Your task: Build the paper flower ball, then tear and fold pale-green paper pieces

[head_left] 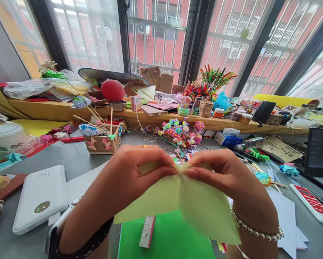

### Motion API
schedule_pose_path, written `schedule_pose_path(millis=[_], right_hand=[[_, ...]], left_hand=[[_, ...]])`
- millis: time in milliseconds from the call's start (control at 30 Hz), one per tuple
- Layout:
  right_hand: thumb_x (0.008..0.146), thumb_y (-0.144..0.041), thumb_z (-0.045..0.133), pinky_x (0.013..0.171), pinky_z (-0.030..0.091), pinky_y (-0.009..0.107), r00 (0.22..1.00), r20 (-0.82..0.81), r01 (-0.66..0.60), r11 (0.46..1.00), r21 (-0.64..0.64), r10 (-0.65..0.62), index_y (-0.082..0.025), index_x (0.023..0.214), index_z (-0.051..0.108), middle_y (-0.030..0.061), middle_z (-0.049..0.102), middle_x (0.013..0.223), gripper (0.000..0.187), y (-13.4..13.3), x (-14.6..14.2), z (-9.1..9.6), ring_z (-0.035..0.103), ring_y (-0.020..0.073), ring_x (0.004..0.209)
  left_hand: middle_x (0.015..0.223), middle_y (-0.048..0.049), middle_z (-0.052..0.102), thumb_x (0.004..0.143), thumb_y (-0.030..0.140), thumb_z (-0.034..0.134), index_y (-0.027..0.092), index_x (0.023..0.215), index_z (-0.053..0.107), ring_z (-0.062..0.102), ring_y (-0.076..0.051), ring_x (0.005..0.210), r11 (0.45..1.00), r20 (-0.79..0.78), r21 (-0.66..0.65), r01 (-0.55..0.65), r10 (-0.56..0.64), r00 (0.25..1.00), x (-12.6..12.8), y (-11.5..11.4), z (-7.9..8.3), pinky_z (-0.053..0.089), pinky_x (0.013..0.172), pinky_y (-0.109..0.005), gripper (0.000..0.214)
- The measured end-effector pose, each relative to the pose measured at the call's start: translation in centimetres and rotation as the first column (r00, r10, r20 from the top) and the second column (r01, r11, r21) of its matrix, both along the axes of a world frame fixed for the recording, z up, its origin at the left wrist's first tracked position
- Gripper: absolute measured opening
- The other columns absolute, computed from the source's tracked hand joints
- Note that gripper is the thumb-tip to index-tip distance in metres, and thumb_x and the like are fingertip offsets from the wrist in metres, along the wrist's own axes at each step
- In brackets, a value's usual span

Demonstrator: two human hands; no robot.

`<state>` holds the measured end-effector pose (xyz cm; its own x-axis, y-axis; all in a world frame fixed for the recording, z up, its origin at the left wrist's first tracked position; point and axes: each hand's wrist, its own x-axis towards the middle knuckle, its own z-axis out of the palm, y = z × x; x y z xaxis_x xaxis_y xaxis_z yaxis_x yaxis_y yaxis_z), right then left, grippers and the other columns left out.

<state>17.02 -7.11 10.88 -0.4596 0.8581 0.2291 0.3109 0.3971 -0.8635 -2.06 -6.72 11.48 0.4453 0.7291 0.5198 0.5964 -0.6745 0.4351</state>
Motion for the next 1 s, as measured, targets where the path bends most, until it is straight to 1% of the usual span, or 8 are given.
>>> schedule_pose_path(millis=[167, 300, 367, 500, 633, 767, 867, 1000], right_hand=[[0.074, -0.033, 0.056, 0.058, 0.041, 0.019, 0.988, 0.147, -0.057, 0.997, 0.056, 0.048, -0.017, 0.080, 0.063, -0.0006, 0.062, 0.075, 0.019, 0.5, 0.3, -0.4, 0.054, 0.0114, 0.069], [0.072, -0.037, 0.058, 0.054, 0.038, 0.018, 0.948, 0.298, -0.120, 0.993, 0.018, 0.109, -0.014, 0.071, 0.059, -0.0010, 0.057, 0.068, 0.023, 1.0, 0.7, -0.8, 0.049, 0.0096, 0.062], [0.072, -0.037, 0.058, 0.050, 0.036, 0.017, 0.940, 0.317, -0.126, 0.992, -0.023, 0.127, -0.013, 0.068, 0.057, -0.0021, 0.054, 0.063, 0.024, 1.1, 0.8, -1.0, 0.045, 0.0082, 0.058], [0.070, -0.038, 0.059, 0.041, 0.031, 0.015, 0.955, 0.243, -0.124, 0.972, -0.200, 0.172, -0.014, 0.071, 0.055, -0.0038, 0.050, 0.058, 0.024, 1.1, 0.9, -1.1, 0.043, 0.0067, 0.051], [0.068, -0.037, 0.061, 0.040, 0.030, 0.014, 0.968, 0.187, -0.104, 0.947, -0.305, 0.166, -0.014, 0.073, 0.056, -0.0038, 0.048, 0.058, 0.024, 0.7, 0.9, -0.4, 0.043, 0.0065, 0.051], [0.066, -0.034, 0.063, 0.041, 0.032, 0.015, 0.972, 0.146, -0.125, 0.930, -0.347, 0.185, -0.014, 0.073, 0.057, -0.0041, 0.047, 0.057, 0.022, 0.5, 1.0, -0.1, 0.044, 0.0070, 0.051], [0.067, -0.034, 0.063, 0.040, 0.031, 0.015, 0.980, 0.108, -0.117, 0.928, -0.352, 0.165, -0.014, 0.071, 0.056, -0.0044, 0.047, 0.056, 0.021, 0.5, 1.1, -0.3, 0.044, 0.0066, 0.050], [0.066, -0.032, 0.064, 0.039, 0.029, 0.014, 0.988, 0.055, -0.115, 0.915, -0.386, 0.147, -0.014, 0.070, 0.055, -0.0049, 0.047, 0.055, 0.020, 0.6, 1.1, -0.7, 0.042, 0.0054, 0.047]], left_hand=[[0.064, 0.0051, 0.067, 0.072, 0.027, 0.054, 0.024, 0.069, 0.064, 0.062, -0.014, 0.069, 0.997, -0.025, -0.074, 0.016, -0.018, 1.000, -0.4, 0.7, -0.2, 0.046, 0.062, -0.019, 0.011], [0.065, 0.0044, 0.066, 0.073, 0.032, 0.053, 0.020, 0.069, 0.064, 0.059, -0.010, 0.061, 0.980, -0.079, -0.179, 0.085, -0.101, 0.992, -1.0, 1.3, -0.4, 0.043, 0.058, -0.017, 0.016], [0.065, 0.0043, 0.065, 0.073, 0.033, 0.053, 0.019, 0.070, 0.064, 0.057, -0.009, 0.058, 0.971, -0.130, -0.222, 0.091, -0.122, 0.984, -1.2, 1.4, -0.3, 0.041, 0.056, -0.016, 0.018], [0.058, 0.0050, 0.061, 0.074, 0.033, 0.052, 0.019, 0.073, 0.064, 0.051, -0.007, 0.052, 0.964, -0.196, -0.252, 0.087, -0.139, 0.971, -1.4, 1.3, 0.0, 0.037, 0.051, -0.015, 0.018], [0.049, 0.0074, 0.052, 0.070, 0.041, 0.055, 0.021, 0.077, 0.063, 0.043, -0.006, 0.045, 0.971, -0.223, -0.226, 0.084, -0.135, 0.965, -1.4, 1.0, 0.2, 0.032, 0.047, -0.014, 0.023], [0.047, 0.0081, 0.046, 0.062, 0.046, 0.060, 0.021, 0.074, 0.063, 0.040, -0.007, 0.046, 0.967, -0.260, -0.253, 0.020, -0.088, 0.962, -1.4, 0.7, 0.4, 0.031, 0.046, -0.014, 0.028], [0.048, 0.0078, 0.047, 0.064, 0.045, 0.059, 0.019, 0.067, 0.061, 0.040, -0.006, 0.047, 0.954, -0.243, -0.298, 0.019, -0.095, 0.965, -1.4, 0.7, 0.5, 0.030, 0.045, -0.014, 0.027], [0.045, 0.0079, 0.044, 0.065, 0.044, 0.058, 0.016, 0.058, 0.056, 0.038, -0.005, 0.045, 0.964, -0.189, -0.265, 0.026, -0.078, 0.979, -1.5, 0.6, 0.5, 0.030, 0.045, -0.013, 0.029]])
